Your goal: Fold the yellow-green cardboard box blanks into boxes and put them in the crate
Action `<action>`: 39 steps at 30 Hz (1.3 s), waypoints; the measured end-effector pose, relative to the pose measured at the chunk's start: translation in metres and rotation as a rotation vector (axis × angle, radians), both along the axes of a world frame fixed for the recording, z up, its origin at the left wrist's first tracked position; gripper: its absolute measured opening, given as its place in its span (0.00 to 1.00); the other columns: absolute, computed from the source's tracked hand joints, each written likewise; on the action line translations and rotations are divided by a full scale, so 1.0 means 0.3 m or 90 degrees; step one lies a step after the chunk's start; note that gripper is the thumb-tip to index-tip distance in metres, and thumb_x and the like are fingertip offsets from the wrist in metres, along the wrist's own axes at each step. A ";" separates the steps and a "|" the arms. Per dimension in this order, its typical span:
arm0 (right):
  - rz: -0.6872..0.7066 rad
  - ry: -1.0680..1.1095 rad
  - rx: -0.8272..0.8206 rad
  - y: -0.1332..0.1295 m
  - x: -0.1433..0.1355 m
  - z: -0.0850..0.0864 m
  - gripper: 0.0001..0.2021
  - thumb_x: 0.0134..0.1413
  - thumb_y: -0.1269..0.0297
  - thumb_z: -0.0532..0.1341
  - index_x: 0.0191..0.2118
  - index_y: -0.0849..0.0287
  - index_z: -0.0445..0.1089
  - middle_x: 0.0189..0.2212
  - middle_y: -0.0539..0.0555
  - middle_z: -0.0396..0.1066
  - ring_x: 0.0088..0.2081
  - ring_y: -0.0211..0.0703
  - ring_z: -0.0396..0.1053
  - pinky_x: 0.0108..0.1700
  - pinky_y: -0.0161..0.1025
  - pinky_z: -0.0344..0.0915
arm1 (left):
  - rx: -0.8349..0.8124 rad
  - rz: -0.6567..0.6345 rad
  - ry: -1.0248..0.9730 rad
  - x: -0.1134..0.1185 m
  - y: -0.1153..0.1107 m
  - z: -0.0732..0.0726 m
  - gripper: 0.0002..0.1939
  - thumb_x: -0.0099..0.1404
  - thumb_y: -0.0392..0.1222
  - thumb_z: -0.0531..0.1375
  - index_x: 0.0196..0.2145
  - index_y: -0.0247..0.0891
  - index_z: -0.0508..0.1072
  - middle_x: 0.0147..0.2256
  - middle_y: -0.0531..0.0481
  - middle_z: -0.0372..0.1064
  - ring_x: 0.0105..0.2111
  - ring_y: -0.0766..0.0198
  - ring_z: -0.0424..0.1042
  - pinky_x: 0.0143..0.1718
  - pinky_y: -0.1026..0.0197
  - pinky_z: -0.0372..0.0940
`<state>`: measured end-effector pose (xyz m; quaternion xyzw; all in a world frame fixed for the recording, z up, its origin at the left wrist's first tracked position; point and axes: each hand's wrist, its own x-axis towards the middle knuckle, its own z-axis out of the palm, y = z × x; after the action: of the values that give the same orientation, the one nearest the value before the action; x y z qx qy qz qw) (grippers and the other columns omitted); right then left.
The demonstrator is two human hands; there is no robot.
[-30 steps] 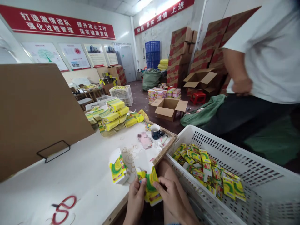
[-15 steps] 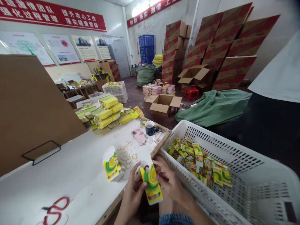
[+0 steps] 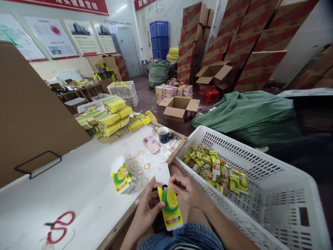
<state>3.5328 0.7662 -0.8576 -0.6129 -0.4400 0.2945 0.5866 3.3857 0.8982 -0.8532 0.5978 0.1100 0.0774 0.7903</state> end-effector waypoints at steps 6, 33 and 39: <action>-0.119 -0.007 0.060 0.014 -0.006 -0.035 0.11 0.60 0.55 0.58 0.40 0.58 0.68 0.30 0.52 0.68 0.32 0.40 0.65 0.35 0.36 0.61 | 0.018 0.011 -0.007 0.023 0.001 -0.019 0.36 0.62 0.44 0.63 0.62 0.44 0.48 0.46 0.39 0.73 0.43 0.52 0.75 0.39 0.55 0.71; -0.153 -0.235 -0.214 0.030 0.030 0.000 0.18 0.51 0.69 0.62 0.50 0.57 0.67 0.21 0.44 0.62 0.23 0.37 0.59 0.29 0.34 0.54 | 0.045 0.093 0.002 0.088 0.001 -0.062 0.28 0.61 0.42 0.63 0.56 0.37 0.60 0.49 0.39 0.72 0.46 0.54 0.74 0.48 0.53 0.69; -0.135 -0.085 -0.014 0.019 0.030 -0.082 0.13 0.59 0.60 0.58 0.47 0.57 0.71 0.37 0.54 0.72 0.28 0.37 0.65 0.30 0.34 0.62 | 0.022 0.077 -0.003 0.096 -0.009 -0.067 0.27 0.59 0.41 0.65 0.54 0.38 0.63 0.45 0.41 0.74 0.39 0.57 0.77 0.38 0.58 0.72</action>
<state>3.5417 0.7720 -0.8821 -0.6809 -0.4073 0.1942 0.5769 3.4145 0.8953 -0.8735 0.6031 0.1427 0.1283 0.7742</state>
